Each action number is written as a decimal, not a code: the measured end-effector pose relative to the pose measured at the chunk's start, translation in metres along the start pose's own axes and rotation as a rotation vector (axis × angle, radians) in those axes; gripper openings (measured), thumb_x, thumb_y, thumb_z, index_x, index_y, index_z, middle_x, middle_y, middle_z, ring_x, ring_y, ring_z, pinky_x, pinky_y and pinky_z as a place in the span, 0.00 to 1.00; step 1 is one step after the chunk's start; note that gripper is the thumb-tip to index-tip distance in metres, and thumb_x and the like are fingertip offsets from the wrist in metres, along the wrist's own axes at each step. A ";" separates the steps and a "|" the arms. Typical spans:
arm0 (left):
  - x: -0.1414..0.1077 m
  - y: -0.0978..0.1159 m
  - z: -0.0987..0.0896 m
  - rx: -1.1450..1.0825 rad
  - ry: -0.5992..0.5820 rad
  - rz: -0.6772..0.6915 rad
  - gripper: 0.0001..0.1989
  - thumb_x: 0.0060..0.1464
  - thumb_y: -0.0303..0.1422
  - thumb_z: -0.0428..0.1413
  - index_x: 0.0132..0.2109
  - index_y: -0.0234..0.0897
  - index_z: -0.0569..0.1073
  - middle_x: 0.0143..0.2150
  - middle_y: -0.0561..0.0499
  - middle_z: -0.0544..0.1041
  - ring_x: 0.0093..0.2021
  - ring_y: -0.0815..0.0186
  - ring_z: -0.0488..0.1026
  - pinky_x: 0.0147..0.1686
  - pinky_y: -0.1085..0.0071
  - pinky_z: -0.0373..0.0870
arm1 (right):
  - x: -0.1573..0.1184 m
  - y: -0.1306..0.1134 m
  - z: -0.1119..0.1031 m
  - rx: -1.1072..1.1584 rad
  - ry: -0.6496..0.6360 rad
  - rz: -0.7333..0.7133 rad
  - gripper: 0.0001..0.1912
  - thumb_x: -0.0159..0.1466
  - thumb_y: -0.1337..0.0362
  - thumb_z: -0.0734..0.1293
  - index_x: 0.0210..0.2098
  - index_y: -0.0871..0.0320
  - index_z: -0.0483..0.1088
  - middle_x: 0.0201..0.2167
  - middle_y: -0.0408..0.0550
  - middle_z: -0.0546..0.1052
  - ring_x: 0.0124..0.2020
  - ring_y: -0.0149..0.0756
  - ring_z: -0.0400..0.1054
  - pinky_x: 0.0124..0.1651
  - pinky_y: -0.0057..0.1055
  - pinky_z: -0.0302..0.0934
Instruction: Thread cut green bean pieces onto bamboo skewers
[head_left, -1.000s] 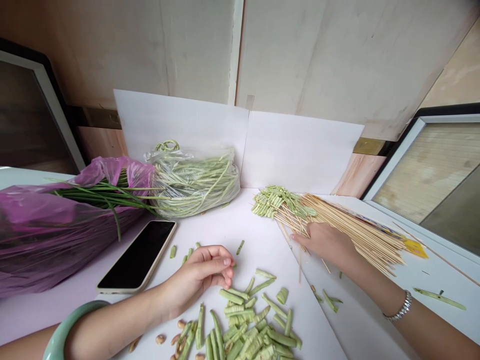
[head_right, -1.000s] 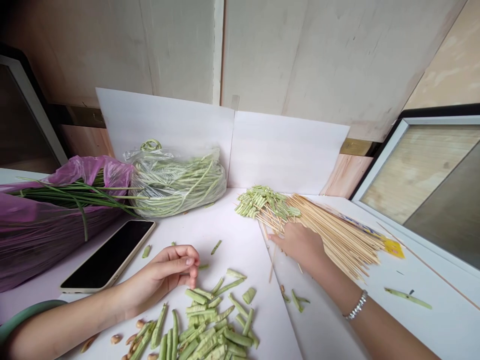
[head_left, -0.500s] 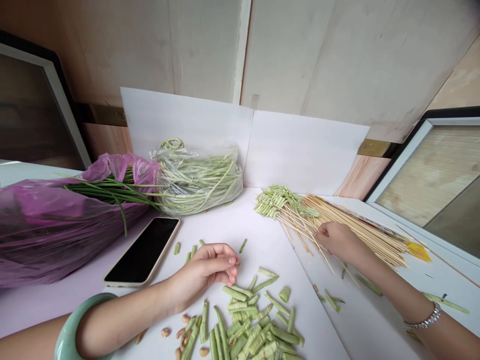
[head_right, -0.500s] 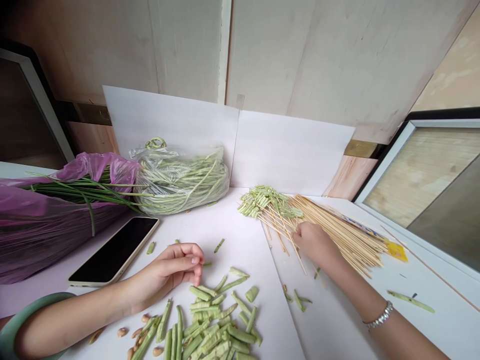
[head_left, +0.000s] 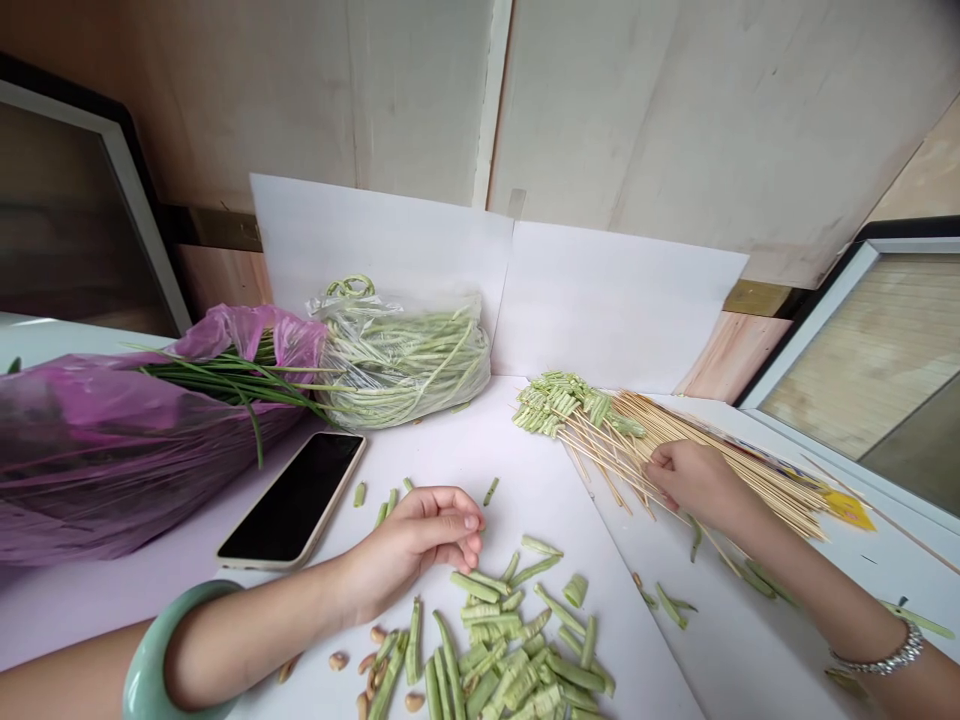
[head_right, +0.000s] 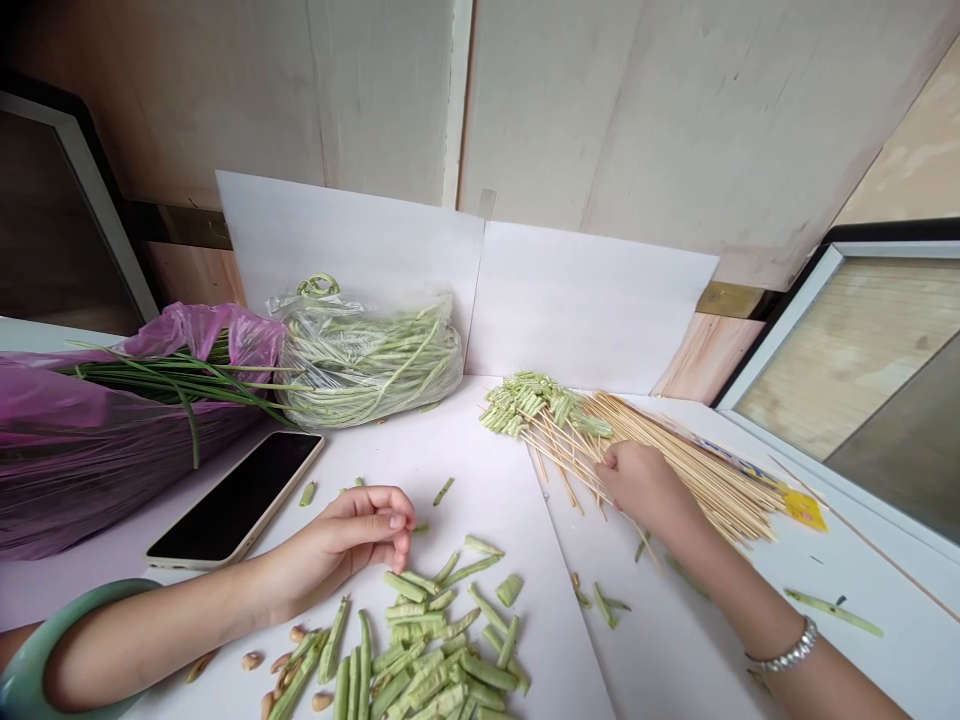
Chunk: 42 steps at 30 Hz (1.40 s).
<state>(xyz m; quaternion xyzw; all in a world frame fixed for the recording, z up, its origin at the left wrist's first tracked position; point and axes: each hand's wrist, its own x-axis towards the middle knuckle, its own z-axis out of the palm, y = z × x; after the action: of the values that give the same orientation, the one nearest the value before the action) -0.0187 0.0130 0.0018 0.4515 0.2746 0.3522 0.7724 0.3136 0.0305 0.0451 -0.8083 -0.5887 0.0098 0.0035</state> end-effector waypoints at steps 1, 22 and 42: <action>0.000 0.000 0.000 -0.001 -0.004 0.001 0.07 0.47 0.31 0.62 0.31 0.30 0.72 0.25 0.49 0.74 0.26 0.69 0.72 0.31 0.72 0.67 | 0.001 0.002 -0.004 0.010 0.024 0.002 0.12 0.65 0.59 0.62 0.36 0.61 0.70 0.32 0.44 0.75 0.28 0.28 0.69 0.32 0.30 0.66; 0.000 -0.002 -0.003 -0.010 -0.024 0.012 0.07 0.49 0.31 0.61 0.31 0.30 0.72 0.26 0.48 0.74 0.27 0.69 0.71 0.32 0.72 0.66 | 0.079 -0.034 0.008 0.132 0.265 -0.185 0.15 0.64 0.60 0.63 0.48 0.60 0.68 0.46 0.49 0.73 0.42 0.37 0.70 0.42 0.39 0.67; 0.001 0.001 -0.001 -0.002 -0.026 0.015 0.09 0.51 0.33 0.58 0.31 0.29 0.73 0.26 0.47 0.74 0.26 0.69 0.71 0.30 0.73 0.66 | 0.095 -0.021 0.005 0.257 0.182 -0.180 0.15 0.64 0.58 0.64 0.47 0.61 0.69 0.46 0.48 0.73 0.42 0.39 0.70 0.41 0.39 0.67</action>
<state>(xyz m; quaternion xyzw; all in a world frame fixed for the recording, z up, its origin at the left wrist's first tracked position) -0.0188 0.0142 0.0020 0.4573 0.2606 0.3525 0.7737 0.3229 0.1270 0.0389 -0.7426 -0.6500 0.0114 0.1610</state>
